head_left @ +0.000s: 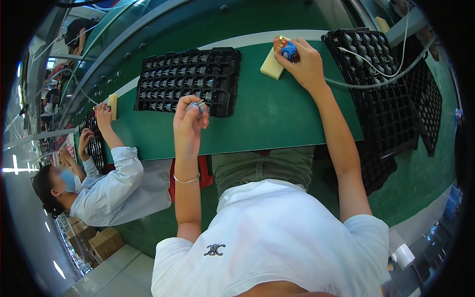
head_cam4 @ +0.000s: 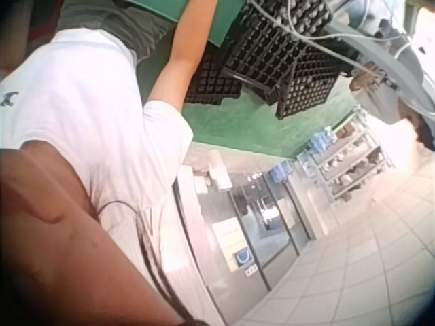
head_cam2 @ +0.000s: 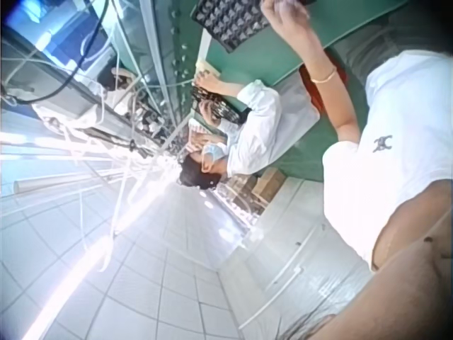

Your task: The person picks electronic components from a tray, connects each one to a handheld testing device, and places the components onto the conveyor belt.

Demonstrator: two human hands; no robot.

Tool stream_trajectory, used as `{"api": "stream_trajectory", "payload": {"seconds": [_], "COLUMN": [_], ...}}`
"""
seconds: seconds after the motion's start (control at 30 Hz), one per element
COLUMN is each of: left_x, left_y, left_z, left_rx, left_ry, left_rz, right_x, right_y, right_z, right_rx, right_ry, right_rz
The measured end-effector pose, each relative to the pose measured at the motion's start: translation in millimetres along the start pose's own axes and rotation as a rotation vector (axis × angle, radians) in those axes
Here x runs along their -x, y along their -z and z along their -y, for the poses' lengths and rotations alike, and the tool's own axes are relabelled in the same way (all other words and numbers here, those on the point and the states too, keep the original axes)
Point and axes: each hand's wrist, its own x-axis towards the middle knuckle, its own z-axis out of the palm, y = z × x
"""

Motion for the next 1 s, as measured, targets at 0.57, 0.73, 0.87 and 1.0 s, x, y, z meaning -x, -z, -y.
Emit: {"api": "stream_trajectory", "payload": {"seconds": [0.57, 0.73, 0.87, 1.0], "left_x": [13.7, 12.4, -1.2, -21.9], "left_y": [7.5, -1.4, -16.1, -33.2], "left_z": [29.4, 20.6, 12.4, 7.5], "left_rx": [0.114, 0.175, 0.023, -0.218], "left_ry": [-0.156, -0.186, -0.149, -0.279], "left_rz": [-0.053, -0.101, -0.133, -0.166], "right_x": [-132.3, -142.2, -134.4, -68.6], "right_y": [-88.8, -96.5, -72.7, -37.7], "right_z": [-74.0, -84.9, -55.9, 9.1], "right_rx": [0.204, 0.294, 0.138, -0.655], "right_ry": [-0.037, -0.063, -0.045, -0.287], "right_rz": [0.037, 0.148, 0.145, 0.325]}}
